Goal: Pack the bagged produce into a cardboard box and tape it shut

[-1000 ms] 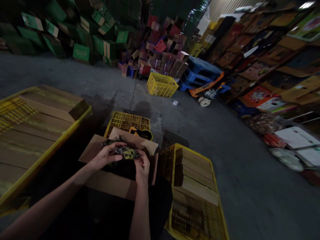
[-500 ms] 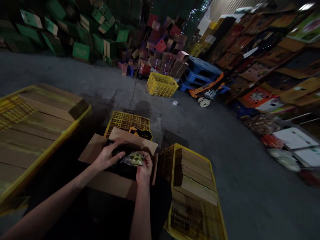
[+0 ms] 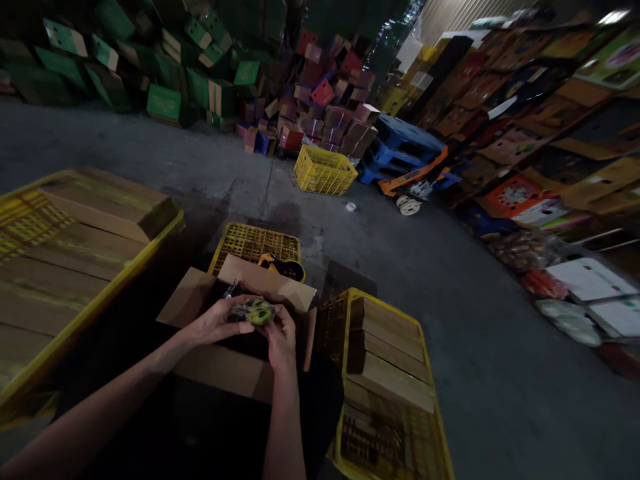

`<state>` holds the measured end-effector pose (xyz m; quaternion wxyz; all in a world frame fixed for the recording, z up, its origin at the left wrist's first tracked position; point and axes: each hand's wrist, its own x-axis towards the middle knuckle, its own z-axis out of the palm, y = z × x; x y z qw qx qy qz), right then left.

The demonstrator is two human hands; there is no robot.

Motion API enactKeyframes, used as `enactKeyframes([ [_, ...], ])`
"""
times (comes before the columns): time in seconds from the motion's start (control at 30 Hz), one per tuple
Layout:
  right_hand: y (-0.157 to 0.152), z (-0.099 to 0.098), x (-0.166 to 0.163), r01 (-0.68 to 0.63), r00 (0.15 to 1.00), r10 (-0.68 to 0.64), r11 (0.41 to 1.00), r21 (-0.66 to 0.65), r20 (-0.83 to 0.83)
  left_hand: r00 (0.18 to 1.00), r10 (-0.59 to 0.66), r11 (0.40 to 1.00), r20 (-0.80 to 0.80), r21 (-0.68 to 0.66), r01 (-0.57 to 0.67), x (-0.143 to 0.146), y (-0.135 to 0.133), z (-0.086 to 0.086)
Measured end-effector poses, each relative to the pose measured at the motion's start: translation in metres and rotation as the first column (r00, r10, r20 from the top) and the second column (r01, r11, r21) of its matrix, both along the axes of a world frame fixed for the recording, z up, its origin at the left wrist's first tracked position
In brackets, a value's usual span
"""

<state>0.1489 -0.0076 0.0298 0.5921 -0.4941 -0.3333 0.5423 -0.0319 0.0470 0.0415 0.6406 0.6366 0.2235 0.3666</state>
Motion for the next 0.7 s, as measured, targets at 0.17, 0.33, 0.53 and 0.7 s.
enactKeyframes([
  [0.17,0.002,-0.001,0.001,0.047,0.987,-0.064,0.992,0.116,0.149,0.980,0.147,0.989,0.134,-0.056,-0.140,-0.002,0.003,-0.005],
  [0.33,0.000,-0.001,0.004,0.164,0.979,-0.182,0.970,0.177,0.091,0.986,0.150,0.985,0.069,-0.100,-0.143,-0.005,0.001,-0.008],
  [0.53,-0.003,-0.002,0.004,0.157,0.983,-0.171,0.971,0.182,0.068,0.985,0.171,0.985,-0.025,0.013,-0.171,-0.003,0.002,-0.009],
  [0.7,-0.002,-0.007,0.005,0.222,0.969,-0.237,0.960,0.173,0.075,0.979,0.199,0.978,-0.039,0.077,-0.196,-0.002,0.005,-0.012],
])
